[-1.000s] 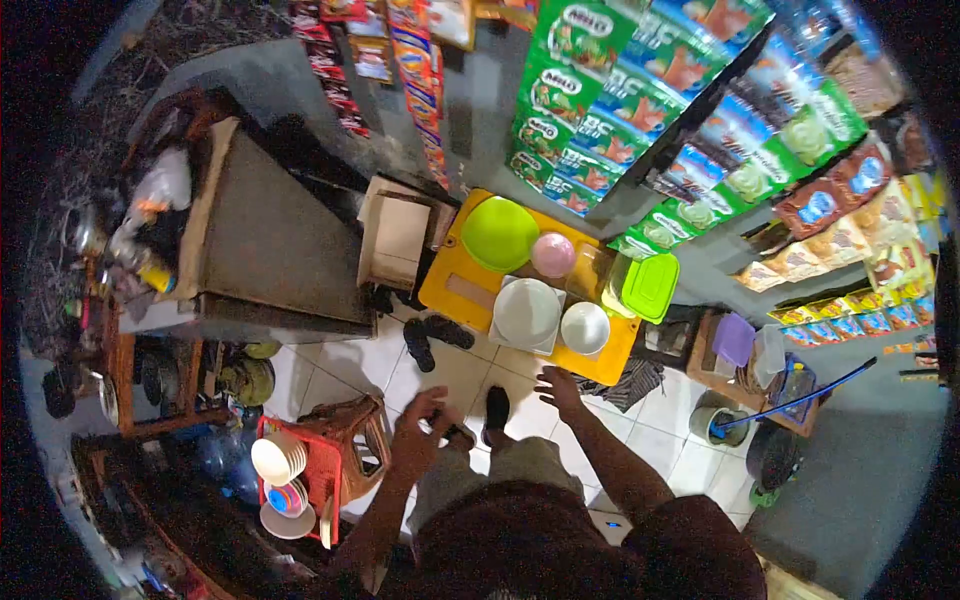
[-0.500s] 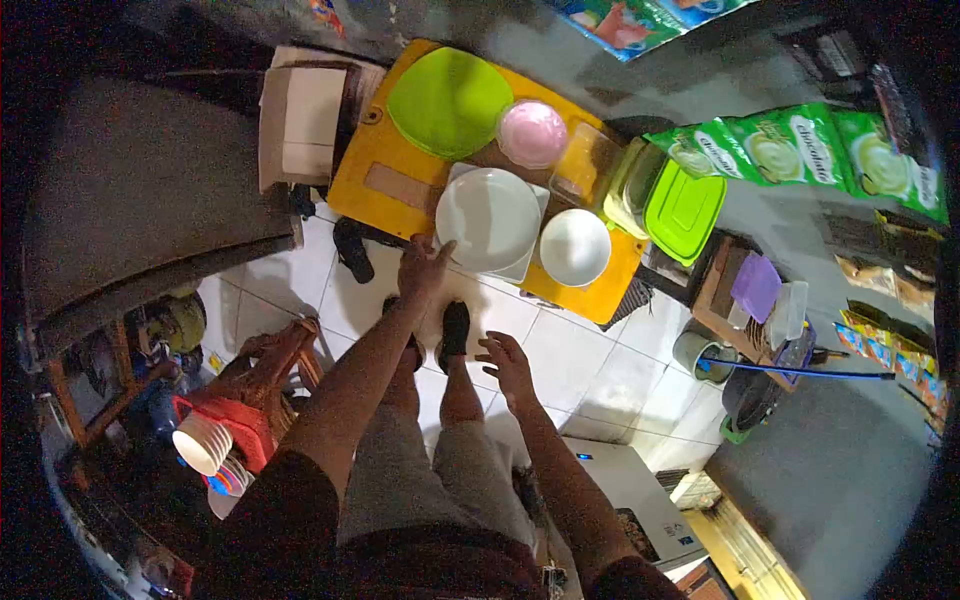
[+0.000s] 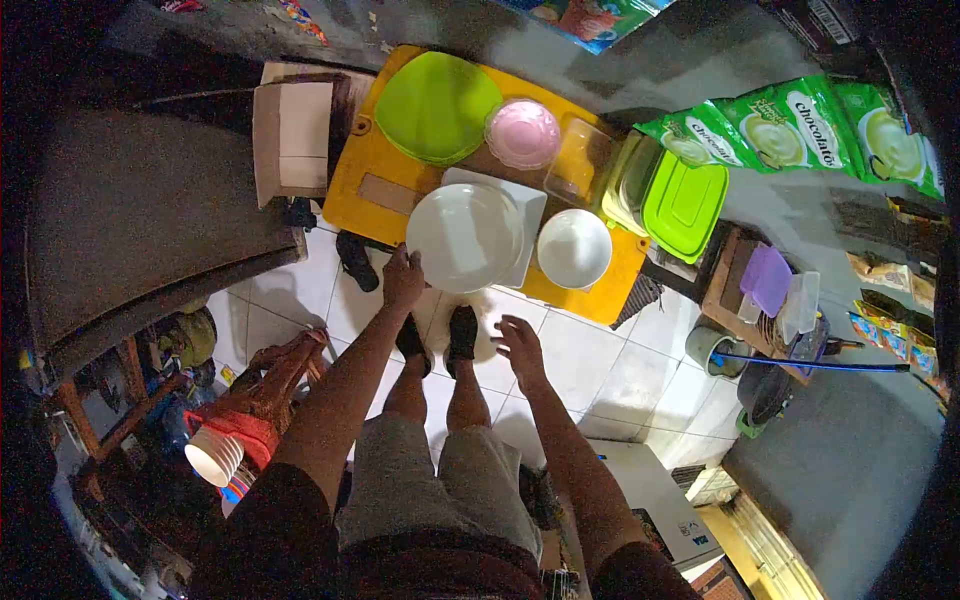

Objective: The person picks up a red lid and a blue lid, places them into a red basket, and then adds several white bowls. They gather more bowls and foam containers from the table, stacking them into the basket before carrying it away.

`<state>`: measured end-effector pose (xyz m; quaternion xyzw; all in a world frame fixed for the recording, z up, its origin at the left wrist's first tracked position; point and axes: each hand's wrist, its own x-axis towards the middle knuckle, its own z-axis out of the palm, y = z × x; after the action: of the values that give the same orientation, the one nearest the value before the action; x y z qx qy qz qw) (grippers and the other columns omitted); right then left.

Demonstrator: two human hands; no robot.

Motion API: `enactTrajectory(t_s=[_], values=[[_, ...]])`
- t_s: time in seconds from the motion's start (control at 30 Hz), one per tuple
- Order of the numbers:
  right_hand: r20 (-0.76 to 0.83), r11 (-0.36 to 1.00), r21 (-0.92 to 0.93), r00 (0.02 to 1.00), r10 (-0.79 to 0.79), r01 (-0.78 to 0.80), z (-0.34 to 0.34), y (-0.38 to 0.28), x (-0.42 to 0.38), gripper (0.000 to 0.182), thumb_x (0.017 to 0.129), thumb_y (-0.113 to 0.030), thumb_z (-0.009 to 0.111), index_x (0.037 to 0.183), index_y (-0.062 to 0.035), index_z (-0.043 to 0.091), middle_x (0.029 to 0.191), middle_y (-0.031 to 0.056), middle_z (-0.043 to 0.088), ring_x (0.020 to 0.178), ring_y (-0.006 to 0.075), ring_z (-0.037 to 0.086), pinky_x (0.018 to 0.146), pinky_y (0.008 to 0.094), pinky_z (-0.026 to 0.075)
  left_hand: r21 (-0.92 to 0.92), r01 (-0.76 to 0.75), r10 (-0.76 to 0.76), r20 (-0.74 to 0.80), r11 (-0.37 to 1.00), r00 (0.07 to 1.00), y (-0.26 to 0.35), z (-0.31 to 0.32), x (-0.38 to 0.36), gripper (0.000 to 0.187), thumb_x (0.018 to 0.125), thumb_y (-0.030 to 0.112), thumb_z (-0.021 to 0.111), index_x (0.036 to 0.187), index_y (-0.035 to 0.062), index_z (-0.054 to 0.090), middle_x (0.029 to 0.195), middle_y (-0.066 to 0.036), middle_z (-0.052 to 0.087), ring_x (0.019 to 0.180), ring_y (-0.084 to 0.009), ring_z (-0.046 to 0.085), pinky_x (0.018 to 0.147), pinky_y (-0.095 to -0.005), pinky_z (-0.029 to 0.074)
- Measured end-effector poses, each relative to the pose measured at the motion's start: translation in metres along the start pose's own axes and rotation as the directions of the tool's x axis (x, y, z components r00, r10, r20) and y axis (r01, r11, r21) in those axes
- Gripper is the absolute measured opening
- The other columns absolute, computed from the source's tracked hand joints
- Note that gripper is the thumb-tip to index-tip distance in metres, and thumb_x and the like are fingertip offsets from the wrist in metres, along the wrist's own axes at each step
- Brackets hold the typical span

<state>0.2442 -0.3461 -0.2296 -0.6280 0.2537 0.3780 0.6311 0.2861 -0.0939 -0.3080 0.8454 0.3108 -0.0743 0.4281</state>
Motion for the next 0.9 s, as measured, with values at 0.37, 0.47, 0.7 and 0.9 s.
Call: enactTrajectory(t_s=[0.37, 0.47, 0.7, 0.9], values=[[0.085, 0.896, 0.444, 0.995, -0.052, 0.009, 0.024, -0.033, 0.018, 0.039, 0.095, -0.029, 0.046, 0.130, -0.0118, 0.038, 0.121, 0.0092, 0.053, 0.106, 0.0235, 0.056, 0.083, 0.0414, 0.051, -0.263, 0.109, -0.051, 0.220, 0.959, 0.974, -0.024, -0.044, -0.072, 0.030, 0.094, 0.015, 0.042, 0.119, -0.0014, 0.046, 0.104, -0.016, 0.060, 0.098, -0.0232, 0.060, 0.072, -0.0379, 0.056], [0.059, 0.950, 0.312, 0.997, -0.053, 0.032, 0.022, -0.036, 0.009, 0.043, 0.094, -0.029, 0.048, 0.132, -0.0117, 0.036, 0.121, 0.0116, 0.052, 0.108, 0.0245, 0.055, 0.083, 0.0424, 0.051, -0.575, 0.244, -0.099, 0.271, 0.781, 0.957, 0.000, -0.070, -0.097, 0.035, 0.094, 0.018, 0.044, 0.125, 0.0010, 0.043, 0.107, -0.014, 0.058, 0.096, -0.0229, 0.061, 0.065, -0.0343, 0.058], [-0.019, 0.962, 0.100, 0.967, -0.253, 0.254, 0.026, -0.065, -0.028, 0.055, 0.092, -0.035, 0.053, 0.137, -0.0106, 0.031, 0.129, 0.0138, 0.044, 0.115, 0.0290, 0.049, 0.085, 0.0459, 0.050, -0.633, 0.262, -0.197, 0.174, 0.729, 0.965, 0.019, -0.123, -0.145, 0.045, 0.094, 0.026, 0.046, 0.131, 0.0030, 0.035, 0.105, -0.010, 0.056, 0.074, -0.0142, 0.057, 0.058, -0.0297, 0.056], [0.077, 0.935, 0.020, 0.932, -0.354, 0.354, 0.024, -0.119, -0.064, 0.056, 0.091, -0.033, 0.055, 0.136, -0.0075, 0.033, 0.127, 0.0145, 0.047, 0.113, 0.0279, 0.050, 0.086, 0.0440, 0.048, -0.315, 0.033, -0.097, -0.189, 0.948, 0.977, 0.041, -0.198, -0.190, 0.046, 0.094, 0.031, 0.044, 0.130, 0.0022, 0.037, 0.105, -0.014, 0.056, 0.075, -0.0185, 0.059, 0.052, -0.0295, 0.050]])
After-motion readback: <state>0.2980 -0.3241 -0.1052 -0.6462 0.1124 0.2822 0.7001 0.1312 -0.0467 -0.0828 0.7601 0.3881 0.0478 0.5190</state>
